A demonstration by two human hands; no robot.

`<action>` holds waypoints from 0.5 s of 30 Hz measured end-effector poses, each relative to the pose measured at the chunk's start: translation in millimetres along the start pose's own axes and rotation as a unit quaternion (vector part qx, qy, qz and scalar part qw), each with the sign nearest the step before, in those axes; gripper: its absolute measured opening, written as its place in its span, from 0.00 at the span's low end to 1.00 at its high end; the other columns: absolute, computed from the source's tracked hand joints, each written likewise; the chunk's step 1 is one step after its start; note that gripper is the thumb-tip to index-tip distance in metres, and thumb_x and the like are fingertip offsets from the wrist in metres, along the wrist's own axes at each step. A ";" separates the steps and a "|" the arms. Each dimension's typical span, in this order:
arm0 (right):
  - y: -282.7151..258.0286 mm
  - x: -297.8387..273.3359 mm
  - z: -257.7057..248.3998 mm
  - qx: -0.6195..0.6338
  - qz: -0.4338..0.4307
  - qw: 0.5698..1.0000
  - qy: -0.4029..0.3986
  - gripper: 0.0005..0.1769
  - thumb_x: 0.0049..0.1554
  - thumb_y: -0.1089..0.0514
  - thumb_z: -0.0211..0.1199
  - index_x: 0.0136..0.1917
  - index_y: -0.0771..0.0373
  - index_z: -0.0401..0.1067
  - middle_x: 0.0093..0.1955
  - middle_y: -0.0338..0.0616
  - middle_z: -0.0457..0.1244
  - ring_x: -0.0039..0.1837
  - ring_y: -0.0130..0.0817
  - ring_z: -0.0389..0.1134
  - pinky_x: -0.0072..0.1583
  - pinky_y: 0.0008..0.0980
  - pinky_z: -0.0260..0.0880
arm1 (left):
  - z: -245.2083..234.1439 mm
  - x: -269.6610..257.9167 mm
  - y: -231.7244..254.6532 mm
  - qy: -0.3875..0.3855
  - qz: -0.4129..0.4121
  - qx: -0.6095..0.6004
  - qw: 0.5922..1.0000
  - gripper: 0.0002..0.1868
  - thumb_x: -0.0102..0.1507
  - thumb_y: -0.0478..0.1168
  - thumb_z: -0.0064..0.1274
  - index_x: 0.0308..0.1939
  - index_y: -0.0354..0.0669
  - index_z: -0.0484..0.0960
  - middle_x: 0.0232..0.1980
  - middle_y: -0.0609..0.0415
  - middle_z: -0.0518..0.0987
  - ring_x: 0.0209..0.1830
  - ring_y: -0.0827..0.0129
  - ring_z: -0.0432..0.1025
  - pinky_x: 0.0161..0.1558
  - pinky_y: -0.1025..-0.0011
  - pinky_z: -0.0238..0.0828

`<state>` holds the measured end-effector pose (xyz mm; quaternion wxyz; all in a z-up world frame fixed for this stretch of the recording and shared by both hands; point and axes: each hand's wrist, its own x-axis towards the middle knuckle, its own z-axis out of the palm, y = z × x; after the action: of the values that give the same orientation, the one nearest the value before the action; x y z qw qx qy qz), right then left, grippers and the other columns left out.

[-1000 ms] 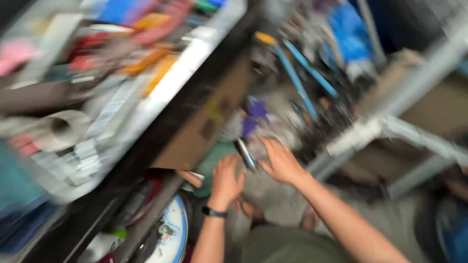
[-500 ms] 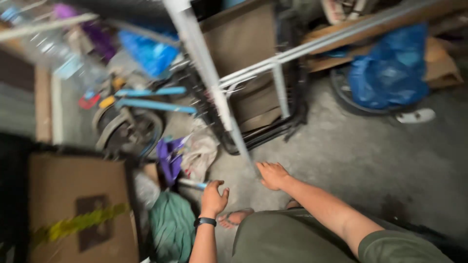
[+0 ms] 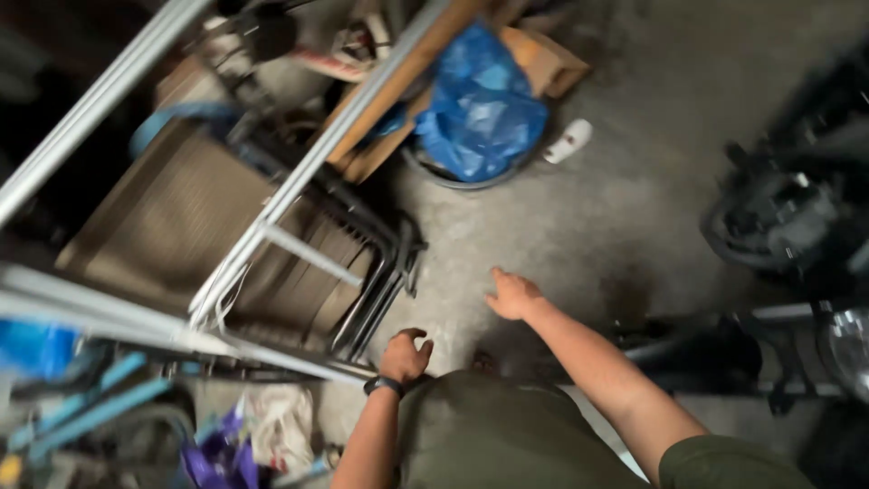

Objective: Disassembling and inspecting parts from a motorcycle engine or component tray.

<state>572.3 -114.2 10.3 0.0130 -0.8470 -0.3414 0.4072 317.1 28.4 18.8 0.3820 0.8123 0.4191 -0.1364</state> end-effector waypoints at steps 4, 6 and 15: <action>51.8 -0.4 -2.4 0.055 0.039 0.991 0.117 0.38 0.59 0.44 0.64 0.75 0.62 0.55 0.68 0.58 0.63 0.68 0.56 0.66 0.67 0.49 0.68 | -0.7 57.5 32.1 -0.023 0.117 0.044 0.992 0.23 0.60 0.53 0.56 0.53 0.45 0.85 0.58 0.41 0.82 0.59 0.47 0.75 0.62 0.57 0.71; 70.8 1.4 -5.8 0.052 0.094 0.992 0.059 0.42 0.63 0.40 0.58 0.80 0.61 0.47 0.69 0.59 0.61 0.67 0.58 0.65 0.66 0.52 0.67 | 7.4 94.0 38.1 -0.058 0.129 0.083 0.986 0.24 0.61 0.56 0.56 0.54 0.48 0.85 0.57 0.40 0.81 0.60 0.47 0.73 0.62 0.56 0.69; 118.3 9.8 -25.3 0.126 0.205 0.957 0.159 0.41 0.58 0.40 0.63 0.76 0.58 0.53 0.68 0.57 0.62 0.69 0.55 0.64 0.68 0.49 0.66 | -10.8 216.1 128.7 -0.119 0.279 0.182 0.935 0.23 0.59 0.55 0.57 0.52 0.48 0.86 0.54 0.41 0.81 0.57 0.46 0.73 0.59 0.54 0.70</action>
<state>661.5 -192.6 -15.0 0.0903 -0.9442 -0.0999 0.3006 549.2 115.0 -25.8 0.2975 0.9299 0.0953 -0.1940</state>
